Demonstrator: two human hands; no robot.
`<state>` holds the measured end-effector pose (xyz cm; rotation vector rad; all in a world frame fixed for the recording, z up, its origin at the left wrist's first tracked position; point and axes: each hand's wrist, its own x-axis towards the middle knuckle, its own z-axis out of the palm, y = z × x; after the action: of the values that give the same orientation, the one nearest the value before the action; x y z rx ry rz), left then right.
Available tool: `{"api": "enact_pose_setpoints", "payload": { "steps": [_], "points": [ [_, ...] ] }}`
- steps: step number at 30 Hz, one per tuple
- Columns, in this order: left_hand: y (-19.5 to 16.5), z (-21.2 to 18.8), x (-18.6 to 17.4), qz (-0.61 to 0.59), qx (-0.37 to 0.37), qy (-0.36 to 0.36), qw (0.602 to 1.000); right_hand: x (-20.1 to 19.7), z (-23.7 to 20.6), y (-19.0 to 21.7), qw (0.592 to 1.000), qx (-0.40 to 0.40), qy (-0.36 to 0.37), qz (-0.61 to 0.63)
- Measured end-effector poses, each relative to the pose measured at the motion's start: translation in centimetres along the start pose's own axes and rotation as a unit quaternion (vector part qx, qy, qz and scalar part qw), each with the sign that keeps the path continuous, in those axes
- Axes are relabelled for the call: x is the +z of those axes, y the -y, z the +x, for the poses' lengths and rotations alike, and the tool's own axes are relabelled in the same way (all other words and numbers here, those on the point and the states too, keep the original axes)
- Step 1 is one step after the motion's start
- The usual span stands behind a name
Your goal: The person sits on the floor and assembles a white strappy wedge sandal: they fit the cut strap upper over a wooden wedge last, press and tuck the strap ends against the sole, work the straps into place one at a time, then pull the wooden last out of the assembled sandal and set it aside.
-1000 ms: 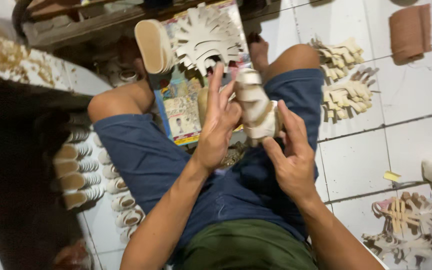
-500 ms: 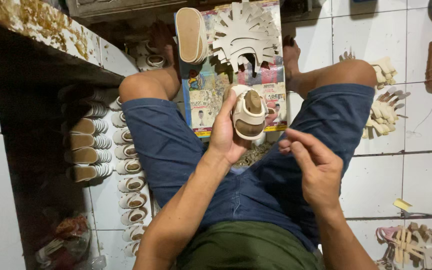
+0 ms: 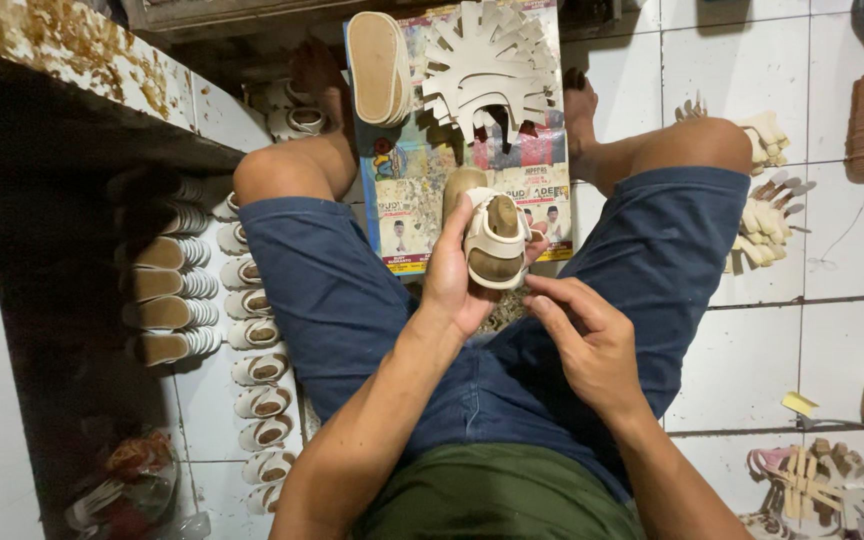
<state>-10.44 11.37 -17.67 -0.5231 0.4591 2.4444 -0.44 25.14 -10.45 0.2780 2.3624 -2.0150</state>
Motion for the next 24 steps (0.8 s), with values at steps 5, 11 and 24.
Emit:
{"api": "enact_pose_setpoints", "payload": {
  "steps": [5, 11, 24],
  "points": [
    [-0.4, -0.4, 1.3, 0.006, -0.003, -0.013, 1.000, 0.3, 0.1, 0.6, 0.996, -0.050, -0.013, -0.072],
    [-0.4, -4.8, 5.2, 0.251, 0.125, -0.006, 0.960, -0.2, 1.9, 0.1, 0.974, -0.163, -0.016, -0.155],
    [-2.2, -5.6, 5.9, 0.545, 0.224, 0.220, 0.777, -1.5, 3.3, -1.5, 0.926, 0.014, 0.068, 0.370]
  ]
}}
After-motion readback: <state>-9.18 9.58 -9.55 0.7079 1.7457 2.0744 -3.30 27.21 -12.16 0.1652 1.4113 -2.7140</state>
